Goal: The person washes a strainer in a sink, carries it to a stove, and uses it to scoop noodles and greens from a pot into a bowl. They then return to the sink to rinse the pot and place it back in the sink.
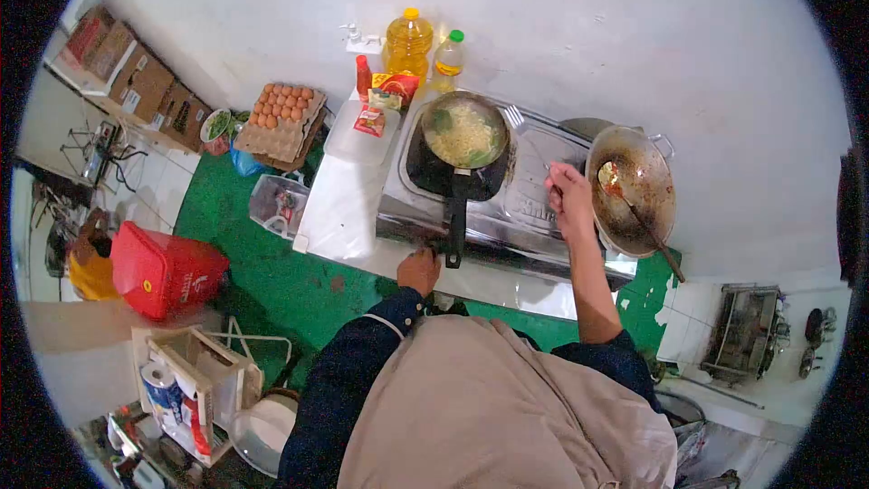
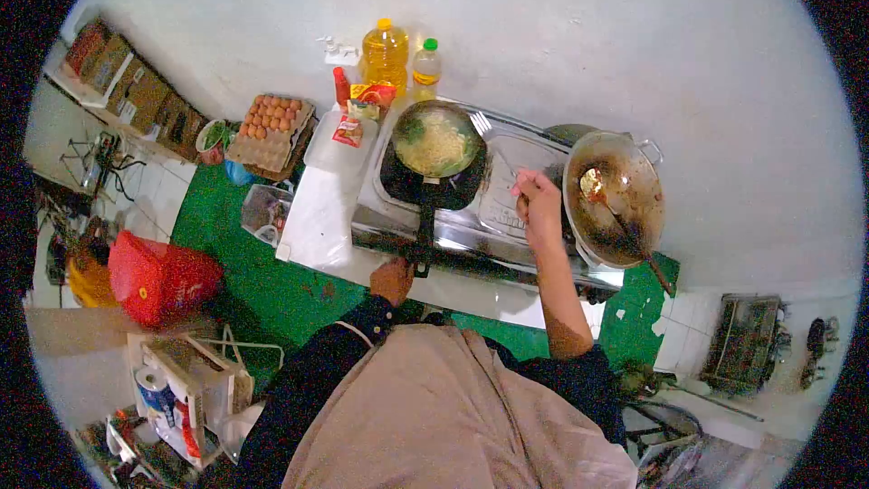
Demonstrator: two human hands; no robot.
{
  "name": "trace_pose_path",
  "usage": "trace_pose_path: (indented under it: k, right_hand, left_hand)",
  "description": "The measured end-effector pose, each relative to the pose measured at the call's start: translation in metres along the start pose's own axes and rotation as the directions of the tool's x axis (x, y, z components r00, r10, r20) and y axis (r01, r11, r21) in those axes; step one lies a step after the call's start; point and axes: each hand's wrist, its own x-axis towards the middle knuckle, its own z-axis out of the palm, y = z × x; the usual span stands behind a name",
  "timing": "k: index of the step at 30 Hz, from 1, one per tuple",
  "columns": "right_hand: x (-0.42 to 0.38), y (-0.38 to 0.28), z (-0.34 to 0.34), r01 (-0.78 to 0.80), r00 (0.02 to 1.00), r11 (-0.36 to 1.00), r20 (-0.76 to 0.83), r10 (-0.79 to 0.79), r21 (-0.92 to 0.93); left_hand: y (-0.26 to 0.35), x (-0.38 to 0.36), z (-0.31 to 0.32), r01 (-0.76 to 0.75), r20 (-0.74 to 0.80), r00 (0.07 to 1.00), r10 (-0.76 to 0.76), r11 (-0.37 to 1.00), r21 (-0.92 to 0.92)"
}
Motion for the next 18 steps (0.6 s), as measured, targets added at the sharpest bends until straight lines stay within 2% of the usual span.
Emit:
trace_pose_path:
  k: [2,5,8,9,10,11,13,14,15,16,18]
  right_hand:
    - [-0.010,0.012,-0.009,-0.046,0.999,0.987,-0.020,0.050,0.152]
    - [-0.010,0.052,-0.021,-0.115,0.973,0.937,-0.153,0.173,0.329]
    - [0.013,0.098,-0.041,-0.029,0.952,0.996,-0.307,0.002,-0.081]
    - [0.022,0.115,-0.047,0.106,0.916,0.950,-0.343,-0.208,-0.294]
    - [0.034,0.132,-0.051,0.209,0.847,0.841,-0.337,-0.411,-0.500]
    - [0.041,0.139,-0.054,0.270,0.752,0.676,-0.289,-0.593,-0.685]
    - [0.039,0.128,-0.042,0.237,0.699,0.651,-0.339,-0.629,-0.721]
    - [0.036,0.123,-0.041,0.184,0.739,0.620,-0.308,-0.599,-0.763]
    - [0.036,0.122,-0.038,0.158,0.733,0.624,-0.333,-0.593,-0.765]
    - [0.035,0.119,-0.039,0.134,0.762,0.581,-0.291,-0.578,-0.803]
    - [0.035,0.119,-0.041,0.122,0.788,0.499,-0.222,-0.574,-0.858]
  left_hand:
    - [-0.014,0.005,0.006,-0.192,-0.037,0.979,0.200,0.968,0.162]
    - [-0.008,0.008,-0.011,-0.216,0.054,0.976,0.210,0.917,0.336]
    - [-0.013,0.001,-0.031,-0.186,0.154,0.975,0.158,0.965,0.186]
    - [-0.014,-0.005,-0.037,-0.110,0.170,0.981,0.094,0.990,0.093]
    - [-0.016,-0.011,-0.041,-0.033,0.194,0.980,0.032,0.999,0.003]
    - [-0.024,-0.018,-0.039,-0.013,0.176,0.984,0.017,1.000,-0.024]
    - [-0.037,-0.040,-0.031,0.056,0.141,0.989,-0.041,0.993,-0.101]
    - [-0.043,-0.052,-0.027,0.104,0.124,0.989,-0.085,0.983,-0.151]
    - [-0.048,-0.063,-0.025,0.085,0.097,0.993,-0.070,0.983,-0.163]
    - [-0.053,-0.074,-0.023,0.067,0.068,0.996,-0.056,0.982,-0.174]
    - [-0.067,-0.089,-0.017,0.220,0.157,0.967,-0.201,0.968,-0.118]
